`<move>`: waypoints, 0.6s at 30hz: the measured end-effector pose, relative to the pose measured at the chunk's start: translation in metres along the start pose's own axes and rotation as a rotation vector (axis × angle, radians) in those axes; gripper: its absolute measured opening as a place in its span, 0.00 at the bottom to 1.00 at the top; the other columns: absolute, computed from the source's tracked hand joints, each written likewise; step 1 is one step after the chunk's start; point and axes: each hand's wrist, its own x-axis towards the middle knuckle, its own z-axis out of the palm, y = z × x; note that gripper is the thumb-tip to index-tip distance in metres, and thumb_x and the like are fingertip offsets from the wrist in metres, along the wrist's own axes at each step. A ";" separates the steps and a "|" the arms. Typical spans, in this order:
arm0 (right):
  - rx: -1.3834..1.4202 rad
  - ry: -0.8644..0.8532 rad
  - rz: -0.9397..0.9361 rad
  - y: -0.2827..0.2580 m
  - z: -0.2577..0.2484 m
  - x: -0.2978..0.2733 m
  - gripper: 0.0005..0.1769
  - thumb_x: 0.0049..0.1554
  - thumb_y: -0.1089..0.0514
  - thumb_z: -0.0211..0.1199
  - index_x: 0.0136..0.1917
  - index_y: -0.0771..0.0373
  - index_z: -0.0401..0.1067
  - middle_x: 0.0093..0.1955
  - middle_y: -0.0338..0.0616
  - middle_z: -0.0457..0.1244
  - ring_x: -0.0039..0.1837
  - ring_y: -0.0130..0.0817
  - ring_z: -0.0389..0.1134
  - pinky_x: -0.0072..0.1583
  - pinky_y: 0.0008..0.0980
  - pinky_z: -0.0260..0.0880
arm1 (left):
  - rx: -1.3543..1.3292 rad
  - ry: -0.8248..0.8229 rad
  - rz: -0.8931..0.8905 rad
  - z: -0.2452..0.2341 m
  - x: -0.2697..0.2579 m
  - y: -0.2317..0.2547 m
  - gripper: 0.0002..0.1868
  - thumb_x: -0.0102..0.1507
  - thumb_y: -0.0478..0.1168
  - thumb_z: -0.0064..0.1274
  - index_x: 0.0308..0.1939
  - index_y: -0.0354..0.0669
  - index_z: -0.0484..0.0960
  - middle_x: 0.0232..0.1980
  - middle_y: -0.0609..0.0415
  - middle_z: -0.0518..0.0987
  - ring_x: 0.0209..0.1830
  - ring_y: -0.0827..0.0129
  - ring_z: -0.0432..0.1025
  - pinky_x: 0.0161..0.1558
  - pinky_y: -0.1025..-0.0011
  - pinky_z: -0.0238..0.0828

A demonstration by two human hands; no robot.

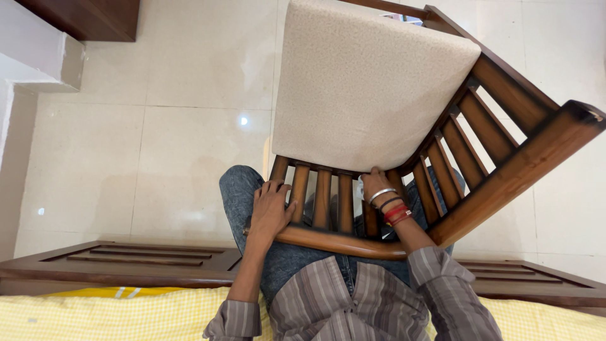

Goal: The person wipes the wooden frame of a chair with a white cloth. They rotate the chair to access different sides and continue wiping the slats and legs while seated on a bed.

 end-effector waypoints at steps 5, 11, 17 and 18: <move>-0.069 -0.289 -0.204 -0.010 -0.042 -0.062 0.25 0.45 0.61 0.74 0.58 0.52 0.78 0.59 0.52 0.70 0.63 0.49 0.70 0.66 0.40 0.70 | -0.005 0.013 0.011 0.000 -0.001 -0.002 0.23 0.60 0.45 0.61 0.56 0.39 0.81 0.64 0.45 0.74 0.68 0.51 0.64 0.66 0.53 0.57; 0.127 -0.341 -0.150 -0.009 -0.055 -0.065 0.25 0.41 0.71 0.66 0.44 0.43 0.88 0.53 0.46 0.74 0.54 0.44 0.76 0.59 0.38 0.77 | 0.000 0.027 0.019 0.001 -0.001 -0.002 0.23 0.59 0.45 0.61 0.56 0.39 0.80 0.63 0.45 0.74 0.66 0.51 0.64 0.66 0.52 0.57; 0.064 0.235 0.073 -0.007 -0.021 -0.005 0.15 0.47 0.60 0.72 0.50 0.57 0.80 0.49 0.57 0.70 0.54 0.53 0.73 0.56 0.47 0.74 | -0.002 0.009 0.008 0.001 0.000 -0.002 0.23 0.59 0.45 0.61 0.56 0.39 0.80 0.63 0.46 0.74 0.67 0.51 0.64 0.66 0.52 0.57; 0.075 0.356 0.045 -0.006 -0.011 0.001 0.11 0.49 0.61 0.69 0.49 0.59 0.80 0.48 0.57 0.71 0.54 0.54 0.72 0.55 0.49 0.74 | 0.001 0.010 0.008 0.002 0.000 -0.002 0.23 0.59 0.45 0.61 0.56 0.39 0.80 0.63 0.46 0.74 0.67 0.51 0.64 0.66 0.52 0.57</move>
